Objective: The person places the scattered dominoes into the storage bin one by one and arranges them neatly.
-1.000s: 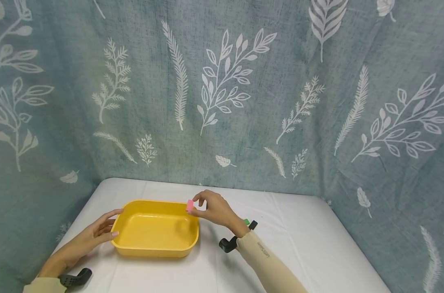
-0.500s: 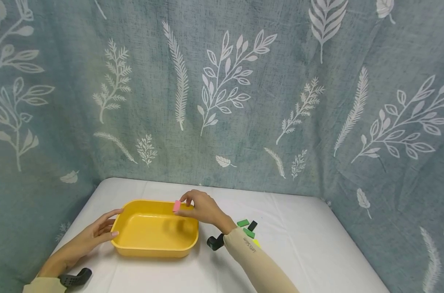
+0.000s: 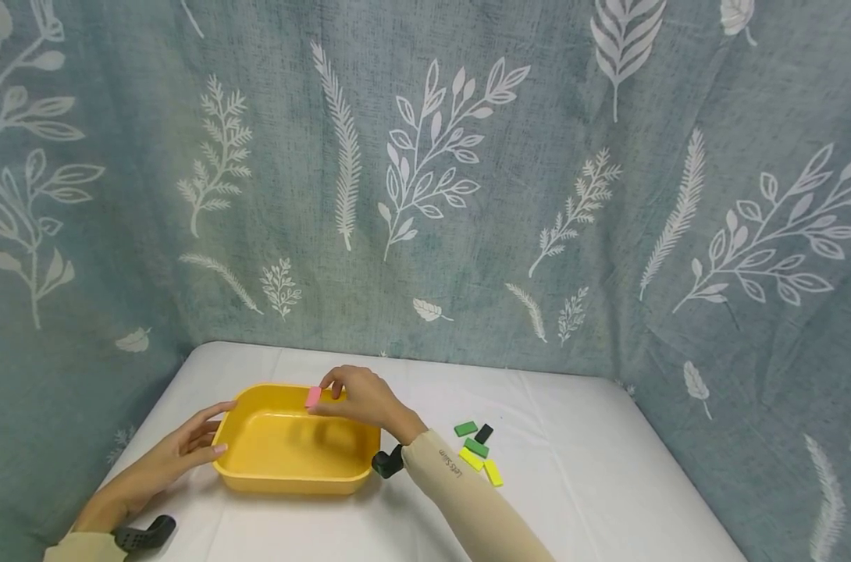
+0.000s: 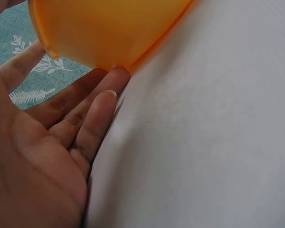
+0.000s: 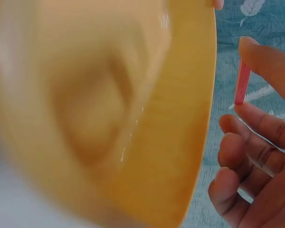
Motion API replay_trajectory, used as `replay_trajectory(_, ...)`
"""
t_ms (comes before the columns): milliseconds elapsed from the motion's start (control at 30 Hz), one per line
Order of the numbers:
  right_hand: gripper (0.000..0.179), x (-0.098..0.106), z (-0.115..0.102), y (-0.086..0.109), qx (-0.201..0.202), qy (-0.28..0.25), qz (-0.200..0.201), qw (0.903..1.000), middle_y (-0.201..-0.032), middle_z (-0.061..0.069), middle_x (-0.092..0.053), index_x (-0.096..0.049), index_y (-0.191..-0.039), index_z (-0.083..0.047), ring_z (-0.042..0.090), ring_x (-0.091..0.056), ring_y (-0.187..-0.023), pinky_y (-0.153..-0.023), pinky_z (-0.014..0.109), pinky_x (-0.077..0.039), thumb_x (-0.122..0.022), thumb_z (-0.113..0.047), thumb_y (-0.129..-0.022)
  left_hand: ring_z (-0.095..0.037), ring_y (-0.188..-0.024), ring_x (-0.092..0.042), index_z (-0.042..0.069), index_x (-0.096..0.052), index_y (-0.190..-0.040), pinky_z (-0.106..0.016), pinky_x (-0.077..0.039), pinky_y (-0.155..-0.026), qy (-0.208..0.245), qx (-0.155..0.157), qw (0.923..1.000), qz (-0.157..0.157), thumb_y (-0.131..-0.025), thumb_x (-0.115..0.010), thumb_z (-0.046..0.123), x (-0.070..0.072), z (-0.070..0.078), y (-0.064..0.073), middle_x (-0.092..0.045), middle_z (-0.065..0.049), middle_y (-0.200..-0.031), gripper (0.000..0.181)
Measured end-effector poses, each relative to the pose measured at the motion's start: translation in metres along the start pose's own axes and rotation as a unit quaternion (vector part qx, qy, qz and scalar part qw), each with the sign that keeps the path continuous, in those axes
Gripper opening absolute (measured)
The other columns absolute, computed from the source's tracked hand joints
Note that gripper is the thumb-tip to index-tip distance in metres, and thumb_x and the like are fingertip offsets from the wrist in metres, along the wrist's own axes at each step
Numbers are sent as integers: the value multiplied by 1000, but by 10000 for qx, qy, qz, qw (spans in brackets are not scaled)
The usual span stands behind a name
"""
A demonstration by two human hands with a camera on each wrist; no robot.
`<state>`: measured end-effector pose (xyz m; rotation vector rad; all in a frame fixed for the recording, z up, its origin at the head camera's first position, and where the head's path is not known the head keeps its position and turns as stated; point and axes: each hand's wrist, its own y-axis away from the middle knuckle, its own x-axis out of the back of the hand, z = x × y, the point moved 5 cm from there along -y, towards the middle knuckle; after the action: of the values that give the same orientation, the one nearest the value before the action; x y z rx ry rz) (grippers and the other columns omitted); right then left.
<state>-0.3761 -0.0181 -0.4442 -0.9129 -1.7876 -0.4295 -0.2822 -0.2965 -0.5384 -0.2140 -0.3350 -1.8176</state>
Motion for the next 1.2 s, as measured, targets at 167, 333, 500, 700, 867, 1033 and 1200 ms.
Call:
replay_trajectory(167, 51, -5, -7, -7, -4, -11, -150, 9999, -90, -11, -65, -71, -118, -18, 5, -57, -82, -71, 20, -48, -76, -59, -87, -53, -142, -33, 19, -19, -165, -72, -35, -108, 45, 18, 10000, 14, -101, -67, 35, 1, -2, -1, -26, -32, -161, 81)
replay_trajectory(333, 47, -6, -12, -14, 16, 78, -252, 9997, -82, -15, -62, -69, -118, -19, 5, -55, -74, -66, 19, -46, -75, -56, -89, -51, -141, -36, 18, -19, -165, -70, -37, -107, 22, 13, 10000, 30, -101, -67, 35, 2, -2, -1, -28, -32, -160, 81)
replay_trajectory(500, 47, -11, -14, -20, -33, 8, -361, 9993, -80, -14, -62, -69, -119, -18, 5, -54, -68, -61, 19, -45, -75, -54, -90, -52, -143, -33, 18, -19, -164, -70, -34, -110, 84, 82, 9999, 38, -100, -68, 35, 1, -1, 0, -30, -32, -159, 82)
replay_trajectory(700, 49, -21, -15, -27, -7, 19, -409, 9992, -78, -13, -61, -69, -120, -18, 4, -54, -65, -60, 18, -45, -76, -55, -89, -54, -145, -28, 18, -20, -164, -71, -31, -112, 125, 90, 9999, 40, -100, -68, 35, 1, 0, 0, -29, -32, -159, 82)
replay_trajectory(867, 49, -28, -20, -33, -4, -11, -466, 9989, -77, -14, -62, -69, -119, -19, 3, -55, -63, -59, 18, -46, -76, -57, -88, -54, -146, -27, 20, -20, -164, -72, -31, -111, 187, 45, 9998, -10, -101, -67, 34, 2, -2, 0, -27, -32, -160, 80)
replay_trajectory(1033, 49, -36, -28, -36, -112, 58, -627, 9980, -74, -17, -62, -69, -119, -21, 3, -57, -62, -57, 19, -46, -76, -58, -88, -52, -143, -33, 19, -19, -165, -71, -35, -109, 149, 87, 9998, 17, -101, -66, 32, 1, -4, 0, -29, -33, -159, 80)
replay_trajectory(1200, 50, -43, -34, -38, -186, 115, -731, 9971, -69, -19, -63, -69, -119, -21, 2, -59, -61, -57, 19, -46, -76, -58, -87, -50, -142, -35, 22, -21, -164, -68, -37, -109, 122, 51, 9999, 21, -102, -65, 33, 2, -2, 0, -30, -30, -159, 77)
